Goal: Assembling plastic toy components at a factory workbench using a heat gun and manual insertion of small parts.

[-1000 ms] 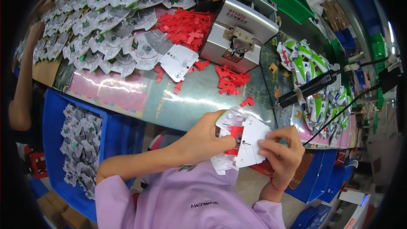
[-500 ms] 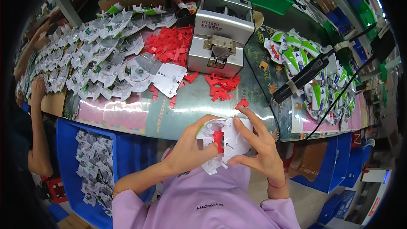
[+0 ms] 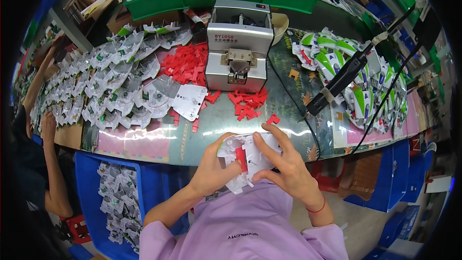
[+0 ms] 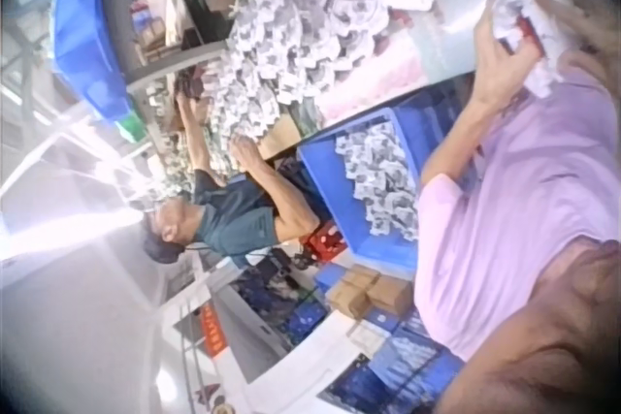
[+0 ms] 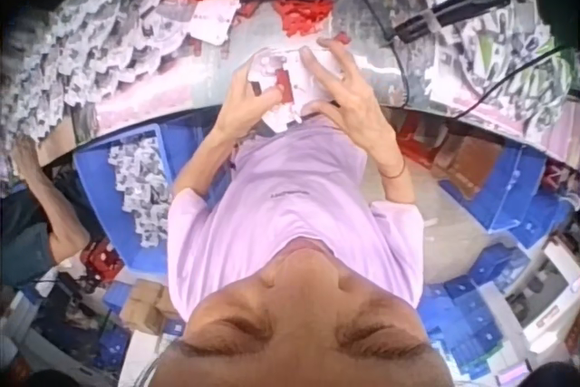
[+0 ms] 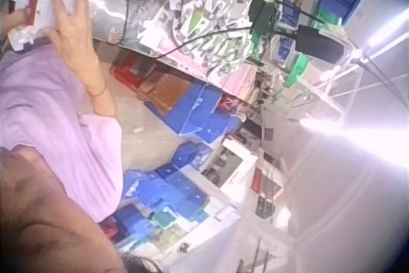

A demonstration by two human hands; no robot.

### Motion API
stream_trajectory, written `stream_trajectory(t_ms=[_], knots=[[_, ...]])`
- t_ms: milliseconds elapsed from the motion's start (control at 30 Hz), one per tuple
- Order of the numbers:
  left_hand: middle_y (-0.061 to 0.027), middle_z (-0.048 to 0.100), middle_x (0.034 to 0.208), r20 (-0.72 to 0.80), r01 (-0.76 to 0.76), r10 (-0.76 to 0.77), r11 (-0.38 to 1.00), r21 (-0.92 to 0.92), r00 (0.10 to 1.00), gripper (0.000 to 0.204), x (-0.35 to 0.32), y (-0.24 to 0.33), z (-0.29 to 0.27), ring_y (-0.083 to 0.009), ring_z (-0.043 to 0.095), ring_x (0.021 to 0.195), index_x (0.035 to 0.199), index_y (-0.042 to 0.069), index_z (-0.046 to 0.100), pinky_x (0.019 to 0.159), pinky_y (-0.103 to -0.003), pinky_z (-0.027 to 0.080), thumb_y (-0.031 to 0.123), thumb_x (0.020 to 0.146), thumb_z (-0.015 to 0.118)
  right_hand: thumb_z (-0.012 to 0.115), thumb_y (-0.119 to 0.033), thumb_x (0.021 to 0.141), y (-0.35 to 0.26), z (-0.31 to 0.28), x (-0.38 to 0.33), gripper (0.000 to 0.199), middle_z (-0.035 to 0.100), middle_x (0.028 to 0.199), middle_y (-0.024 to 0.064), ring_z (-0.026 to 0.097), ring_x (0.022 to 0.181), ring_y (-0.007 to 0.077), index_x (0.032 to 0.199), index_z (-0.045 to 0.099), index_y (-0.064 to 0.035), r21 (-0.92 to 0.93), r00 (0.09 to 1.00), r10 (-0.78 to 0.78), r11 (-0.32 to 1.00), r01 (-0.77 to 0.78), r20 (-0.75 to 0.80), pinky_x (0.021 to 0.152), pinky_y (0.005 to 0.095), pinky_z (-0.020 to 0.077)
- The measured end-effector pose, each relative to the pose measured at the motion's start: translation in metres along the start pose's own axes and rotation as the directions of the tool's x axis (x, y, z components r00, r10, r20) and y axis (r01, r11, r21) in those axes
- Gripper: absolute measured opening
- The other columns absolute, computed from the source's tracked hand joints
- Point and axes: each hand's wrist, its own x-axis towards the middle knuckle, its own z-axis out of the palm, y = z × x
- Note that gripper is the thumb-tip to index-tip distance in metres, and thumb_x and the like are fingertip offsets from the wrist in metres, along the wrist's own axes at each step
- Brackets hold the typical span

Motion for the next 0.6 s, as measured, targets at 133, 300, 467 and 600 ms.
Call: stream_trajectory(t_ms=[133,300,467,600], knots=[[-0.0063,0.055,0.089,-0.011,-0.004,0.004,1.0,-0.007,1.0,0.038,0.001,-0.003,0.001,-0.0093,0.052,0.08,0.107,-0.003,0.046,0.071,-0.025,0.044,-0.002,0.069,0.051,0.074,-0.025,0.059,0.001,-0.001,-0.001,0.075,0.035,0.128,0.0211,0.044,0.109,0.0373,0.126,0.045,-0.0072,0.012,1.0,-0.014,1.0,0.014,0.011,0.086,0.0399,0.0401],[-0.0048,0.056,0.087,0.018,-0.03,0.031,0.999,-0.019,0.999,0.038,0.003,-0.002,0.002,-0.0079,0.052,0.078,0.102,-0.001,0.049,0.069,-0.023,0.044,-0.001,0.066,0.06,0.074,-0.025,0.06,-0.003,-0.002,-0.003,0.074,0.034,0.128,0.0216,0.043,0.109,0.0384,0.126,0.044,-0.0075,0.0,0.999,-0.015,1.0,0.015,-0.042,0.086,0.0398,0.0402],[-0.0035,0.057,0.085,-0.036,0.012,-0.012,1.0,-0.015,0.999,0.038,0.005,0.003,0.011,-0.0065,0.053,0.077,0.099,0.0,0.05,0.066,-0.022,0.044,0.001,0.065,0.067,0.072,-0.019,0.062,-0.006,-0.001,-0.004,0.072,0.034,0.126,0.0216,0.044,0.108,0.0384,0.127,0.043,-0.0101,-0.047,0.997,-0.028,0.999,0.025,-0.072,0.085,0.0404,0.0427],[-0.0024,0.059,0.083,-0.058,0.003,0.001,0.998,0.056,0.998,0.035,0.007,0.001,0.011,-0.0058,0.054,0.075,0.096,0.0,0.053,0.064,-0.021,0.045,0.001,0.065,0.069,0.072,-0.018,0.062,-0.005,0.005,-0.008,0.072,0.034,0.126,0.0215,0.044,0.106,0.0384,0.127,0.043,-0.0098,-0.05,0.995,-0.005,0.999,0.0,-0.097,0.084,0.0401,0.0432]])
